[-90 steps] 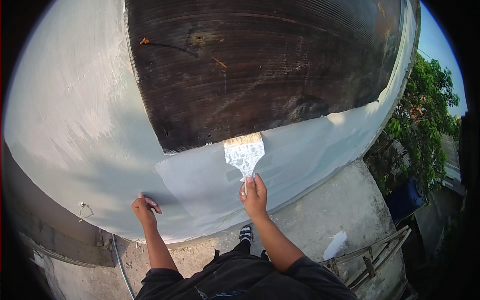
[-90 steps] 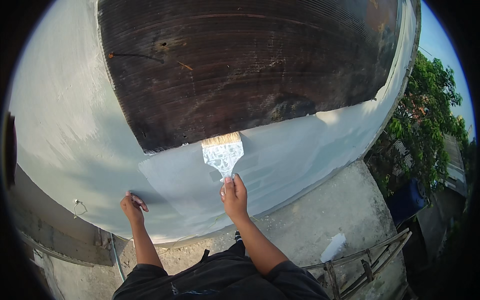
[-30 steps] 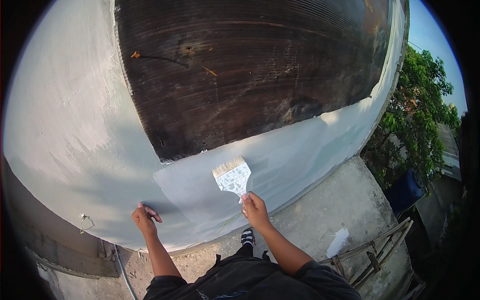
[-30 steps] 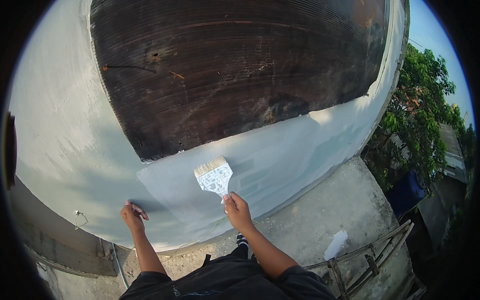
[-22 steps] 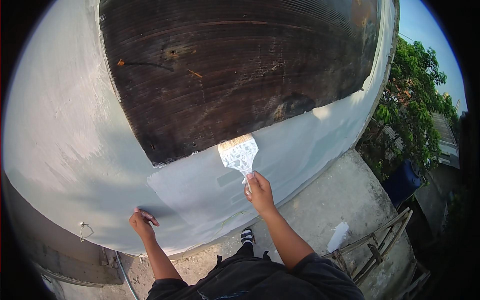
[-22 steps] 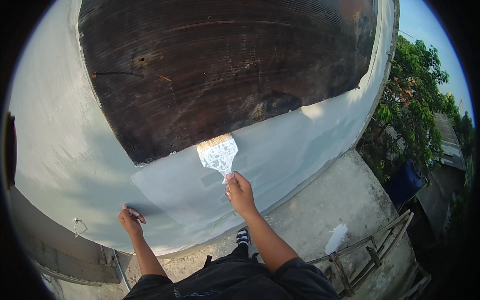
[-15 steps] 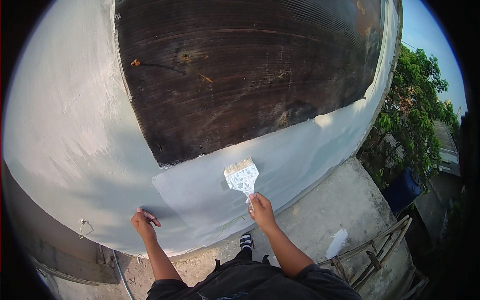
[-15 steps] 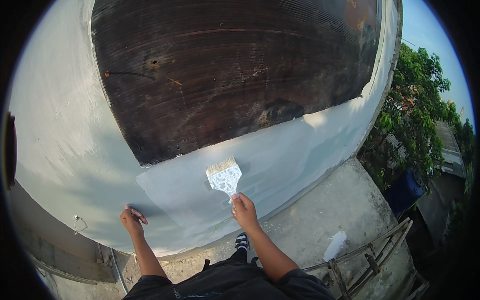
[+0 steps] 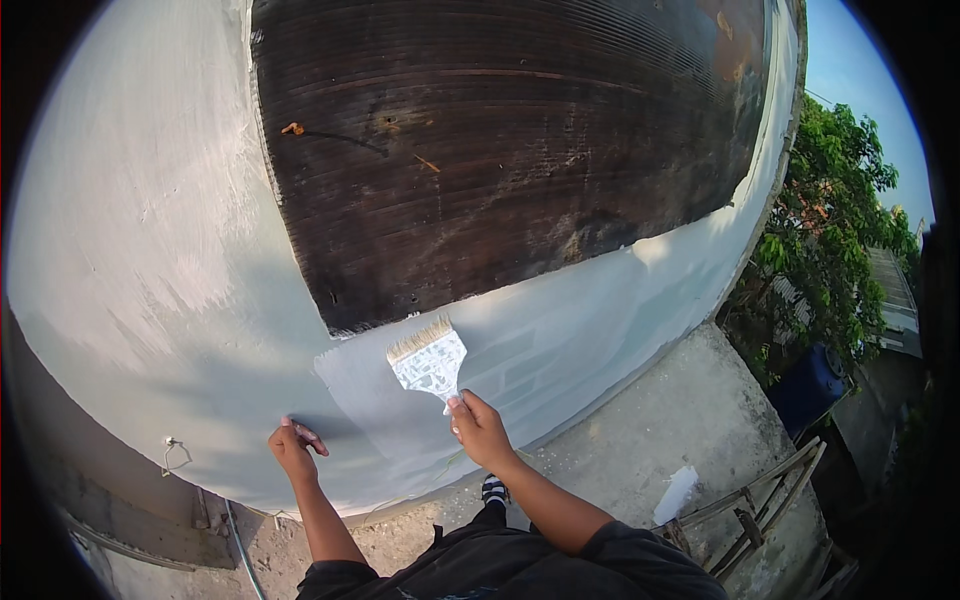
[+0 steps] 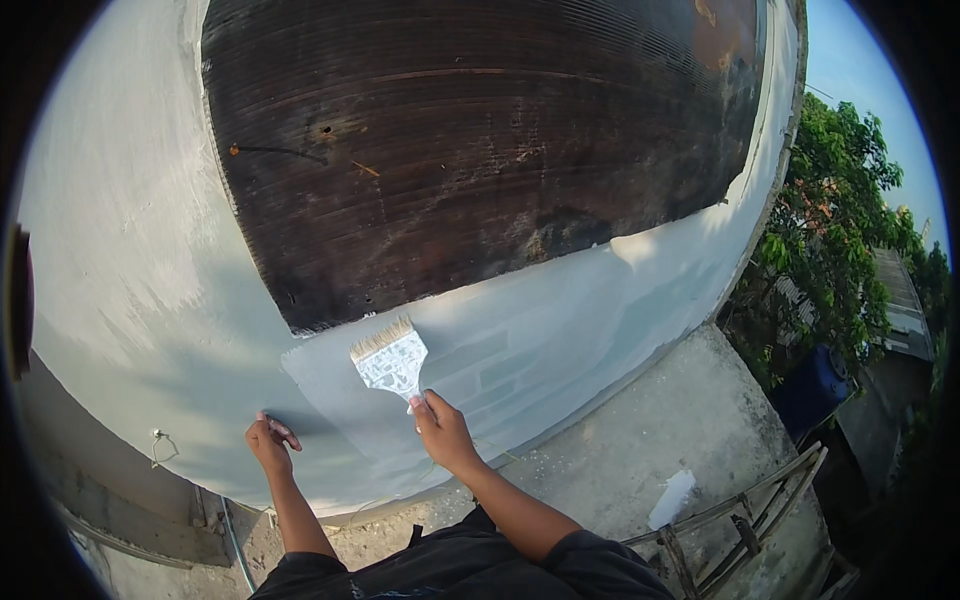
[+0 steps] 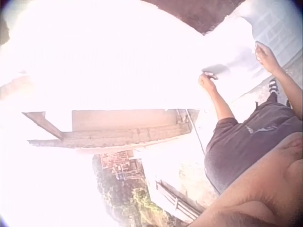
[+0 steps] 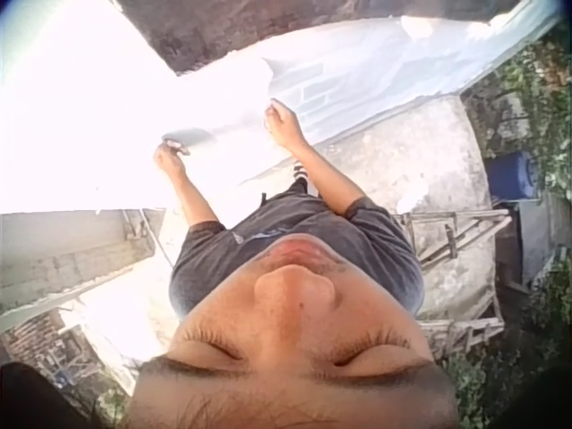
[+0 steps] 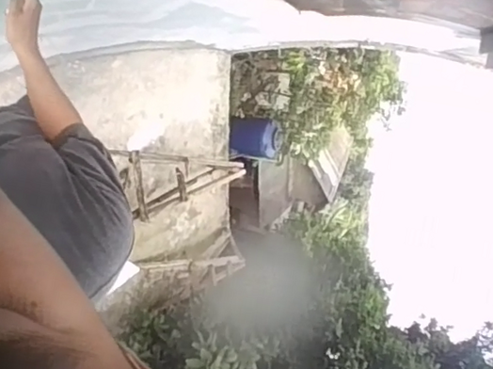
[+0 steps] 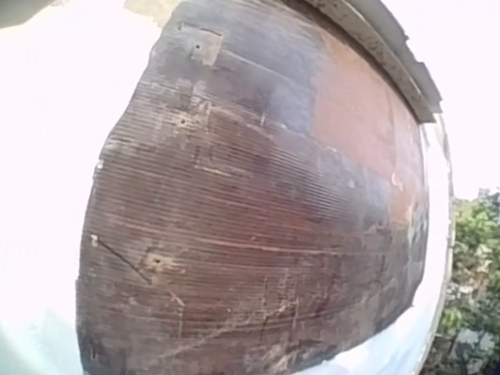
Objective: Painting an exterior wall with a brush.
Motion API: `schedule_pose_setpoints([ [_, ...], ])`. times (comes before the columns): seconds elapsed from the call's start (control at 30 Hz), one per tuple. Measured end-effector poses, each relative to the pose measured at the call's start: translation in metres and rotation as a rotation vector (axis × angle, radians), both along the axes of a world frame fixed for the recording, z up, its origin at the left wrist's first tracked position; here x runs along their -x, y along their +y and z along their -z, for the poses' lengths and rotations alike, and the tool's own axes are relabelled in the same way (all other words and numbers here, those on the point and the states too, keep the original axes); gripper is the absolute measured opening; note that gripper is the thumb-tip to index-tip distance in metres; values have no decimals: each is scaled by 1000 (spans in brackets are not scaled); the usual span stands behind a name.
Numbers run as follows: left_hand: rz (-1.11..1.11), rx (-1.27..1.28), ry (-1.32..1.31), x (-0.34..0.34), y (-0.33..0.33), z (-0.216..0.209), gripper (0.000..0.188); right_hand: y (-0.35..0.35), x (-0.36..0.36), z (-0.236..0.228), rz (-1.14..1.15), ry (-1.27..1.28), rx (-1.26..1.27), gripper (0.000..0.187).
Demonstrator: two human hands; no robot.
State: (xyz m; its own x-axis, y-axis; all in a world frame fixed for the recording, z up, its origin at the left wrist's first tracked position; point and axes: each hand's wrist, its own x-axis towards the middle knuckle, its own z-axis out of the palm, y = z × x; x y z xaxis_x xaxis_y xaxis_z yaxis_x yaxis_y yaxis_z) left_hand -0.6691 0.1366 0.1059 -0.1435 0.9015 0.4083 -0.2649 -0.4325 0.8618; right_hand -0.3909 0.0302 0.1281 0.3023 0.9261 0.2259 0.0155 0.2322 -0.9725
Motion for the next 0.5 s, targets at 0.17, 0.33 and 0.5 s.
schedule_pose_setpoints([
  [0.17, 1, -6, -9, 6, -2, 4, 44, -22, 7, -13, -24, 65, 75, 28],
  [0.33, -3, 11, -1, 5, -7, 1, 49, 1, 12, -21, -26, 99, 2, 27],
  [0.5, -6, 17, 27, 2, -5, -5, 52, 3, 15, 22, 55, -38, 14, 28],
])
